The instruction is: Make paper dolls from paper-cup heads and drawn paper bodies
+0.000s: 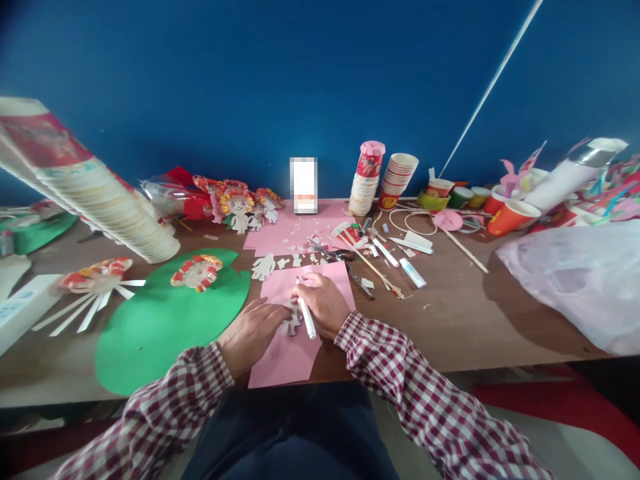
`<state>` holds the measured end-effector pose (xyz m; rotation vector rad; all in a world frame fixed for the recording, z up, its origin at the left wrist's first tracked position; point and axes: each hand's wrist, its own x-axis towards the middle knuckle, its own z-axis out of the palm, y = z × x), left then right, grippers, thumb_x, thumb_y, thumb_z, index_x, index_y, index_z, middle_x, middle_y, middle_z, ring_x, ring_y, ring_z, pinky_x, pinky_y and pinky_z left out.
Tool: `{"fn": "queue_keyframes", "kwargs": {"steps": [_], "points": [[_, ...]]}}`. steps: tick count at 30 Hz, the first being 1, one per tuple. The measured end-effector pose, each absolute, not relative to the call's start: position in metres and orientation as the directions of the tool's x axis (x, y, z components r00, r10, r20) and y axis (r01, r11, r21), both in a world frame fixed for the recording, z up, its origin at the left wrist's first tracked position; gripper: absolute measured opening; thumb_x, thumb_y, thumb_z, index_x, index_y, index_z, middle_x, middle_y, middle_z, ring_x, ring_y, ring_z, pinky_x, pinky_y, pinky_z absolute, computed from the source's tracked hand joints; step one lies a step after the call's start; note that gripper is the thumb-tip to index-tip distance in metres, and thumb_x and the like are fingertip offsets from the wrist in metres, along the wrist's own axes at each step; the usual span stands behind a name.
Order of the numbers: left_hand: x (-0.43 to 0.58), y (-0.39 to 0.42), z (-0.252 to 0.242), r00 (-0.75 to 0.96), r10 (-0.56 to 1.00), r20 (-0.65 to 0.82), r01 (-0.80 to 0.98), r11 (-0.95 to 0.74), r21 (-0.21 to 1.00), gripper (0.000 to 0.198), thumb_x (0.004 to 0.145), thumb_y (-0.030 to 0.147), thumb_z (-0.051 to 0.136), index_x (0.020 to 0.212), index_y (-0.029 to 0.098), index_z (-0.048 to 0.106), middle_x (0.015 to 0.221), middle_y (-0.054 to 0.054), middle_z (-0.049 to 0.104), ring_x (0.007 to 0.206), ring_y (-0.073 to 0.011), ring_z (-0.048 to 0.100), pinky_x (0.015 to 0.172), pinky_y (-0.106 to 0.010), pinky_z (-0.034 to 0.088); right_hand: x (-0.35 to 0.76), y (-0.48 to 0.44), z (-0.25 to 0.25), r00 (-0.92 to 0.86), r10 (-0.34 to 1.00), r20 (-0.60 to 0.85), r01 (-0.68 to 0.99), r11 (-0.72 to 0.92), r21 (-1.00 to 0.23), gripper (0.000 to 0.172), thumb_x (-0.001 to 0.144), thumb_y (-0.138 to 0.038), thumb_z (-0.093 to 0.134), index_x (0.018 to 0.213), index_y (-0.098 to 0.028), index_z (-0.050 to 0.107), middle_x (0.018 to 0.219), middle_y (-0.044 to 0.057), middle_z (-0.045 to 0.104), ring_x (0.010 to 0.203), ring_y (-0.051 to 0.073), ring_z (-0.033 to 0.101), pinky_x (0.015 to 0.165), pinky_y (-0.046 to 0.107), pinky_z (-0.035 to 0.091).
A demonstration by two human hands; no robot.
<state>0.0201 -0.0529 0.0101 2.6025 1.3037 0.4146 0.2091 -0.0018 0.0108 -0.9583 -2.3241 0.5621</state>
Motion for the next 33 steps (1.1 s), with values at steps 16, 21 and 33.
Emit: {"fn": "queue_keyframes", "kwargs": {"steps": [16,21,33], "points": [[0.003,0.006,0.020,0.812,0.574,0.105,0.519,-0.793,0.319,0.022,0.086,0.012,0.051,0.088,0.022,0.071,0.086,-0.003,0.067,0.083,-0.0162,0.059,0.073,-0.027,0.048,0.207,-0.001,0.011,-0.562,0.754,0.339,0.525,0.642,-0.558,0.014,0.086,-0.016,0.053,0.092,-0.021,0.065,0.085,0.006,0.064,0.109,0.024,0.050,0.089,0.035,0.043],[0.000,0.014,0.012,0.807,0.571,0.147,0.485,-0.785,0.386,0.017,0.086,0.016,0.055,0.090,0.023,0.070,0.087,-0.002,0.066,0.082,-0.0153,0.059,0.071,-0.025,0.046,0.207,-0.001,0.012,-0.559,0.755,0.342,0.532,0.643,-0.550,0.016,0.087,-0.016,0.051,0.094,-0.021,0.065,0.090,0.007,0.064,0.109,0.023,0.051,0.090,0.035,0.043],[0.003,0.012,0.005,0.757,0.608,0.241,0.486,-0.769,0.415,0.017,0.087,0.019,0.054,0.082,0.019,0.070,0.082,-0.004,0.064,0.077,-0.0153,0.058,0.068,-0.027,0.046,0.206,-0.001,0.009,-0.539,0.769,0.345,0.531,0.628,-0.569,0.015,0.085,-0.012,0.052,0.093,-0.019,0.063,0.097,0.007,0.061,0.106,0.022,0.053,0.090,0.034,0.044]]}}
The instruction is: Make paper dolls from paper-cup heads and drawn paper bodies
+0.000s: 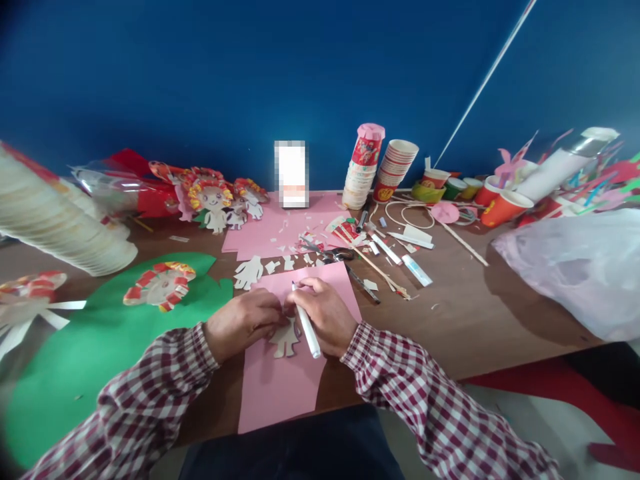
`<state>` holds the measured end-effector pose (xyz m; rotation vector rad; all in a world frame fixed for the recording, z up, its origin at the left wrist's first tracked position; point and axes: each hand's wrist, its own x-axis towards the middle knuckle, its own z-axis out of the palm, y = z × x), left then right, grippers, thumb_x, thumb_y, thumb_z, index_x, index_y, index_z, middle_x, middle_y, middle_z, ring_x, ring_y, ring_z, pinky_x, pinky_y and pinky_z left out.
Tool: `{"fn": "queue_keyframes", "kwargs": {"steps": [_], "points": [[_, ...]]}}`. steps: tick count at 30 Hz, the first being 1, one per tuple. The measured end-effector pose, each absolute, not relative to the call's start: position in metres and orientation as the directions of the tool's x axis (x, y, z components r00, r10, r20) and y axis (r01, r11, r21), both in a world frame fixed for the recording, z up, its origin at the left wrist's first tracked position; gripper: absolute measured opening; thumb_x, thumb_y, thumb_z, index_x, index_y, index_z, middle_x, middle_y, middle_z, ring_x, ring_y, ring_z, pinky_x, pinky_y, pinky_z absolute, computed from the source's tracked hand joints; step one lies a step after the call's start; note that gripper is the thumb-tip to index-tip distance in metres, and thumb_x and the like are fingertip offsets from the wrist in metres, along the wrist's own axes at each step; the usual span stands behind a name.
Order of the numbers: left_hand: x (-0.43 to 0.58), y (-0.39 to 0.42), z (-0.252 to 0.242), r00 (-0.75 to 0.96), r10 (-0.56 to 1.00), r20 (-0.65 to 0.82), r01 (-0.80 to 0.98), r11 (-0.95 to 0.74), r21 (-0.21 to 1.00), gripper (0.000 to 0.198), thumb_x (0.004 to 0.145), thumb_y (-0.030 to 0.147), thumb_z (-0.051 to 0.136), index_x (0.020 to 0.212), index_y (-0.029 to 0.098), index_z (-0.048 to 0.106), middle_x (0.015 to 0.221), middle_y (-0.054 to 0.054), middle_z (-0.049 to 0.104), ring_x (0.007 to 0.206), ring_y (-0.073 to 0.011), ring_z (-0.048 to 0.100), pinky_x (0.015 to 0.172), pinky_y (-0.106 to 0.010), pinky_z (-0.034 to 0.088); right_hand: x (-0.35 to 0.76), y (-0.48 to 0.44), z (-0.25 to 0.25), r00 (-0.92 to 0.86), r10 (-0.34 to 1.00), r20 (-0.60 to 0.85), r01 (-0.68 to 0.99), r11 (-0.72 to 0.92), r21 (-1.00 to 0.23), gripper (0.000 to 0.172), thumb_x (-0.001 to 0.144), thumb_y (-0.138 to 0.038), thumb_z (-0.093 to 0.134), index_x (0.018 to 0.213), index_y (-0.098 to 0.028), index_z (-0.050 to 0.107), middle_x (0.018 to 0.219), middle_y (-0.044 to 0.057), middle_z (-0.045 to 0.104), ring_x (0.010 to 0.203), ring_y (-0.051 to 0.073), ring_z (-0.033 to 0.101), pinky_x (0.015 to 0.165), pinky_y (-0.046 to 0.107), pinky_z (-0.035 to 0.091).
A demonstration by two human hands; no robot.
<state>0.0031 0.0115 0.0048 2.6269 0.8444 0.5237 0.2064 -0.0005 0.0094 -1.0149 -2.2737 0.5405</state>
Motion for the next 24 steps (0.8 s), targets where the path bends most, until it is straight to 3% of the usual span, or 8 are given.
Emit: {"fn": "queue_keyframes", "kwargs": {"steps": [6,11,14,18,24], "points": [[0.003,0.012,0.002,0.756,0.586,0.292,0.451,-0.789,0.417,0.021,0.089,0.022,0.051,0.083,0.020,0.071,0.086,-0.005,0.064,0.080,-0.0154,0.059,0.072,-0.028,0.048,0.206,0.000,0.009,-0.556,0.760,0.336,0.527,0.635,-0.565,0.017,0.086,-0.013,0.049,0.095,-0.019,0.062,0.096,0.007,0.061,0.097,0.021,0.057,0.088,0.035,0.046],[0.001,0.011,-0.001,0.752,0.576,0.320,0.424,-0.795,0.434,0.019,0.087,0.017,0.052,0.087,0.019,0.071,0.091,-0.006,0.065,0.083,-0.0167,0.059,0.074,-0.030,0.048,0.208,-0.002,0.009,-0.503,0.756,0.418,0.514,0.651,-0.559,0.023,0.086,-0.013,0.050,0.103,-0.021,0.063,0.100,0.009,0.064,0.103,0.023,0.056,0.090,0.039,0.046],[0.001,0.011,0.000,0.736,0.596,0.321,0.435,-0.780,0.449,0.020,0.086,0.015,0.051,0.088,0.019,0.071,0.087,-0.006,0.065,0.080,-0.0167,0.058,0.072,-0.030,0.048,0.213,-0.009,0.019,-0.436,0.780,0.449,0.446,0.620,-0.646,0.028,0.089,-0.017,0.048,0.114,-0.022,0.059,0.090,0.007,0.067,0.095,0.022,0.060,0.085,0.038,0.050],[0.002,0.009,0.006,0.757,0.584,0.294,0.424,-0.781,0.459,0.019,0.084,0.014,0.052,0.086,0.018,0.070,0.084,-0.005,0.064,0.078,-0.0161,0.056,0.069,-0.028,0.046,0.220,-0.026,0.033,-0.365,0.882,0.298,0.376,0.432,-0.819,0.026,0.091,-0.027,0.052,0.114,-0.020,0.061,0.086,0.006,0.068,0.082,0.018,0.064,0.072,0.030,0.053],[0.003,0.008,0.006,0.758,0.565,0.327,0.404,-0.799,0.445,0.016,0.082,0.016,0.053,0.083,0.018,0.069,0.084,-0.006,0.062,0.079,-0.0169,0.055,0.072,-0.030,0.044,0.215,-0.046,0.020,-0.318,0.943,0.096,0.385,0.221,-0.896,0.017,0.089,-0.030,0.052,0.088,-0.017,0.062,0.063,0.001,0.061,0.054,0.012,0.057,0.049,0.021,0.047]]}}
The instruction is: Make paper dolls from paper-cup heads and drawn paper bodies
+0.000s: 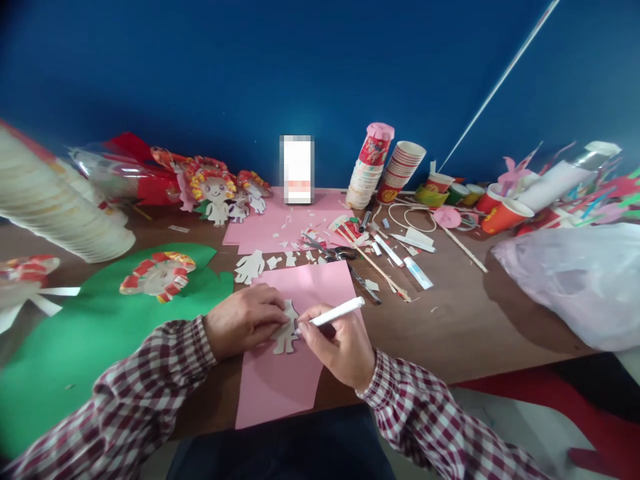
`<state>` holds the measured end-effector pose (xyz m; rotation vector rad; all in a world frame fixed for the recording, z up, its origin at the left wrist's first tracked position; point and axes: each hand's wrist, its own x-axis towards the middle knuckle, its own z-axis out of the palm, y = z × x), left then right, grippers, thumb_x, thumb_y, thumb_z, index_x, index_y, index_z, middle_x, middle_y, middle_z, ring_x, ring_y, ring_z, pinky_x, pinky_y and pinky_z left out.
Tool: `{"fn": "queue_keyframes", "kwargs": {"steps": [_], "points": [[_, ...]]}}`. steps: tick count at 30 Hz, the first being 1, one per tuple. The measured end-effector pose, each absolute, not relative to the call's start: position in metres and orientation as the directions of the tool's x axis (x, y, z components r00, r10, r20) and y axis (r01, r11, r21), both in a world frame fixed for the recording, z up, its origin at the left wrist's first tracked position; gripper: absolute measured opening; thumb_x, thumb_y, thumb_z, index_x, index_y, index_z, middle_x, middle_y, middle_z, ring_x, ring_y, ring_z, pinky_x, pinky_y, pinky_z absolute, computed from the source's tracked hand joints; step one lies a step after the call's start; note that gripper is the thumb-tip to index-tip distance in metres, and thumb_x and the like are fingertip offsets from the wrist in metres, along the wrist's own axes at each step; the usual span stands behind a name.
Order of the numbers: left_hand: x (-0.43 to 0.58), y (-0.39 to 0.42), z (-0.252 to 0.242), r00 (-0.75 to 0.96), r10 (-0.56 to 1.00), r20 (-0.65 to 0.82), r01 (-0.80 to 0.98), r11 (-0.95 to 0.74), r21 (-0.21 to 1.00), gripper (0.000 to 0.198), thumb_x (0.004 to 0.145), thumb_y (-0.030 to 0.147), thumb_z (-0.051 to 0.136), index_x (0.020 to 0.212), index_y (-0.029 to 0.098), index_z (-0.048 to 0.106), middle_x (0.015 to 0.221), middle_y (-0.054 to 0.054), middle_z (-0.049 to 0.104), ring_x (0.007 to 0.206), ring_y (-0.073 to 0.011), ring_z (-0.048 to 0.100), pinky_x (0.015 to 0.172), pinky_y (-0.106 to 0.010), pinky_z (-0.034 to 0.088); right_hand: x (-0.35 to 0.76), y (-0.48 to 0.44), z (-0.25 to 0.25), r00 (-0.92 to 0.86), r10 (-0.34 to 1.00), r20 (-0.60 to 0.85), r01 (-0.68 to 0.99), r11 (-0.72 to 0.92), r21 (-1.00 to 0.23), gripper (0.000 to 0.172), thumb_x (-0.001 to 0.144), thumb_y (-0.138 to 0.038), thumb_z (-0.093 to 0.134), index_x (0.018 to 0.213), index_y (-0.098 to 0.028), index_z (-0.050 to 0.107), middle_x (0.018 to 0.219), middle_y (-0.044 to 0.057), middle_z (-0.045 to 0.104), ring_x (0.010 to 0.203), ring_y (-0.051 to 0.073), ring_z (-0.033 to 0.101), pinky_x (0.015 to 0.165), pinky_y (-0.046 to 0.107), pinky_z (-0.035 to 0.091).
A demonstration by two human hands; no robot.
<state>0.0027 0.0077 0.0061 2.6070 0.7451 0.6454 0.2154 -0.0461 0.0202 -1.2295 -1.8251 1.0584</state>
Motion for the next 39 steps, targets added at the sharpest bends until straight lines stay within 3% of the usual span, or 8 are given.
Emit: {"fn": "queue_keyframes", "kwargs": {"steps": [6,20,39], "points": [[0.0016,0.0073,0.0036,0.753,0.588,0.295,0.433,-0.781,0.450,0.012,0.080,0.020,0.057,0.081,0.018,0.069,0.083,-0.006,0.061,0.078,-0.0166,0.054,0.070,-0.030,0.043,0.2070,-0.0504,0.0146,-0.335,0.932,0.137,0.447,0.286,-0.848,0.008,0.085,-0.025,0.055,0.083,-0.018,0.059,0.068,0.002,0.067,0.057,0.013,0.061,0.049,0.021,0.046],[0.0032,0.0074,0.0038,0.753,0.578,0.315,0.430,-0.794,0.430,0.016,0.084,0.024,0.055,0.079,0.018,0.068,0.082,-0.005,0.061,0.078,-0.0163,0.054,0.069,-0.030,0.043,0.2081,-0.0469,0.0138,-0.375,0.915,0.149,0.513,0.339,-0.789,0.009,0.087,-0.025,0.054,0.085,-0.018,0.059,0.072,0.002,0.066,0.063,0.014,0.063,0.057,0.023,0.049],[0.0030,0.0079,0.0026,0.756,0.575,0.313,0.429,-0.796,0.426,0.014,0.083,0.023,0.057,0.078,0.018,0.068,0.081,-0.005,0.060,0.076,-0.0161,0.054,0.071,-0.031,0.043,0.2072,-0.0464,0.0139,-0.383,0.910,0.157,0.529,0.355,-0.771,0.010,0.088,-0.025,0.053,0.085,-0.019,0.060,0.073,0.002,0.067,0.064,0.014,0.063,0.056,0.023,0.049]]}}
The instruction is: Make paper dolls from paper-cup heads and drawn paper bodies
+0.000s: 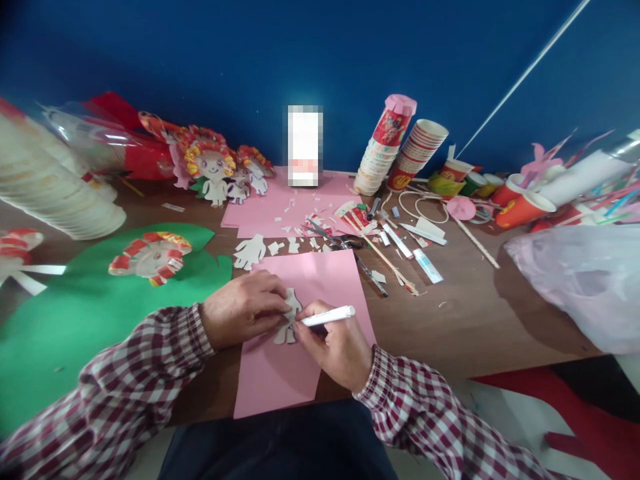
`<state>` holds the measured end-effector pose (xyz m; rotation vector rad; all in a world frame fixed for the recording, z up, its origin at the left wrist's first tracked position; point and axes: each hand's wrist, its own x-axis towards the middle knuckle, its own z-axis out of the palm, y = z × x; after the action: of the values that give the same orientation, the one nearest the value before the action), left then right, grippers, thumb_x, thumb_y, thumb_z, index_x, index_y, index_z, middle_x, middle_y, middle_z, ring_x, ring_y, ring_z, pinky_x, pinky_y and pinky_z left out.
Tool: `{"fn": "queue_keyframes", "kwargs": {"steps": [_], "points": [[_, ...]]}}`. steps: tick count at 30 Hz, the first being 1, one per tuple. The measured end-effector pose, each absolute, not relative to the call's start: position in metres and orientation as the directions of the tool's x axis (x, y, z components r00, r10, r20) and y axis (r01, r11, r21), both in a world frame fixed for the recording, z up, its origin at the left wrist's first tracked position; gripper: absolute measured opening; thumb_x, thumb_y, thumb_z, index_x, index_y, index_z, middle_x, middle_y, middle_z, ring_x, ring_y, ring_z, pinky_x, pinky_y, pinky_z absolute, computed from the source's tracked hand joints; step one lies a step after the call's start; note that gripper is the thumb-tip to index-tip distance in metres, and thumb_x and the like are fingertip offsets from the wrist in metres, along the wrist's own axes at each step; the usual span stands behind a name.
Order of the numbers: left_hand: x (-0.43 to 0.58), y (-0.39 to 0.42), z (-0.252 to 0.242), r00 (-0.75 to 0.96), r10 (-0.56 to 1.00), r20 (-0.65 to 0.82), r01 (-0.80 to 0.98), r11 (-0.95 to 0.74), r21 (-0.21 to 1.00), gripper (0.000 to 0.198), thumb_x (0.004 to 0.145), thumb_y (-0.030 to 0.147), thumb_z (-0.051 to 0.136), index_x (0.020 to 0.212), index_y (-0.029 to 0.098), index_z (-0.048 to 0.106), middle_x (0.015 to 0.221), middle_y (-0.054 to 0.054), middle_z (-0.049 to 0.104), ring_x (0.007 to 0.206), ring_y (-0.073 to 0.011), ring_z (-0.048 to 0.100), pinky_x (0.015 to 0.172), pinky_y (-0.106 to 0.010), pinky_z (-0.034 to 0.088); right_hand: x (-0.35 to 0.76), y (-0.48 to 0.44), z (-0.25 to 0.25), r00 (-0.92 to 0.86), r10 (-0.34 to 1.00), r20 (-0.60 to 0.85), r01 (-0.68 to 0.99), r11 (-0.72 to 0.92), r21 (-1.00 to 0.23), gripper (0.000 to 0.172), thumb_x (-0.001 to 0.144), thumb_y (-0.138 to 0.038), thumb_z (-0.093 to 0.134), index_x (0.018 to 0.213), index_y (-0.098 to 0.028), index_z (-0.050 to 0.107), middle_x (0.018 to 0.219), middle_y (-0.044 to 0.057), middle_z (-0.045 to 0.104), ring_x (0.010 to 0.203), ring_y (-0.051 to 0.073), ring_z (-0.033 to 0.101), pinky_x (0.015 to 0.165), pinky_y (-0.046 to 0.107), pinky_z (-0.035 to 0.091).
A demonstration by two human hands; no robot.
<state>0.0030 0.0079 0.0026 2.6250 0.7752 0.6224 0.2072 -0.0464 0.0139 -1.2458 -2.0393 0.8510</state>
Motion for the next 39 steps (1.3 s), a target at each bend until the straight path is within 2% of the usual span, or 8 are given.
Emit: {"fn": "queue_keyframes", "kwargs": {"steps": [12,27,39], "points": [[0.0037,0.0071,0.0036,0.752,0.588,0.298,0.436,-0.783,0.444,0.012,0.082,0.022,0.058,0.079,0.018,0.068,0.082,-0.005,0.061,0.077,-0.0161,0.054,0.071,-0.031,0.043,0.2071,-0.0475,0.0139,-0.404,0.907,0.118,0.503,0.329,-0.799,0.011,0.088,-0.024,0.052,0.083,-0.018,0.059,0.070,0.001,0.065,0.062,0.014,0.062,0.057,0.023,0.048],[0.0036,0.0079,0.0028,0.737,0.573,0.358,0.397,-0.796,0.457,0.012,0.080,0.019,0.059,0.082,0.017,0.070,0.083,-0.006,0.063,0.077,-0.0173,0.056,0.071,-0.031,0.045,0.2081,-0.0476,0.0131,-0.400,0.909,0.113,0.509,0.323,-0.798,0.011,0.089,-0.024,0.052,0.084,-0.017,0.059,0.071,0.001,0.065,0.064,0.014,0.062,0.058,0.022,0.047],[0.0041,0.0085,0.0042,0.744,0.566,0.355,0.405,-0.804,0.435,0.010,0.080,0.019,0.060,0.078,0.017,0.069,0.082,-0.006,0.063,0.075,-0.0168,0.056,0.069,-0.030,0.043,0.2080,-0.0477,0.0135,-0.426,0.900,0.093,0.493,0.317,-0.810,0.012,0.088,-0.024,0.052,0.081,-0.017,0.058,0.069,0.002,0.064,0.062,0.014,0.060,0.055,0.022,0.046]]}}
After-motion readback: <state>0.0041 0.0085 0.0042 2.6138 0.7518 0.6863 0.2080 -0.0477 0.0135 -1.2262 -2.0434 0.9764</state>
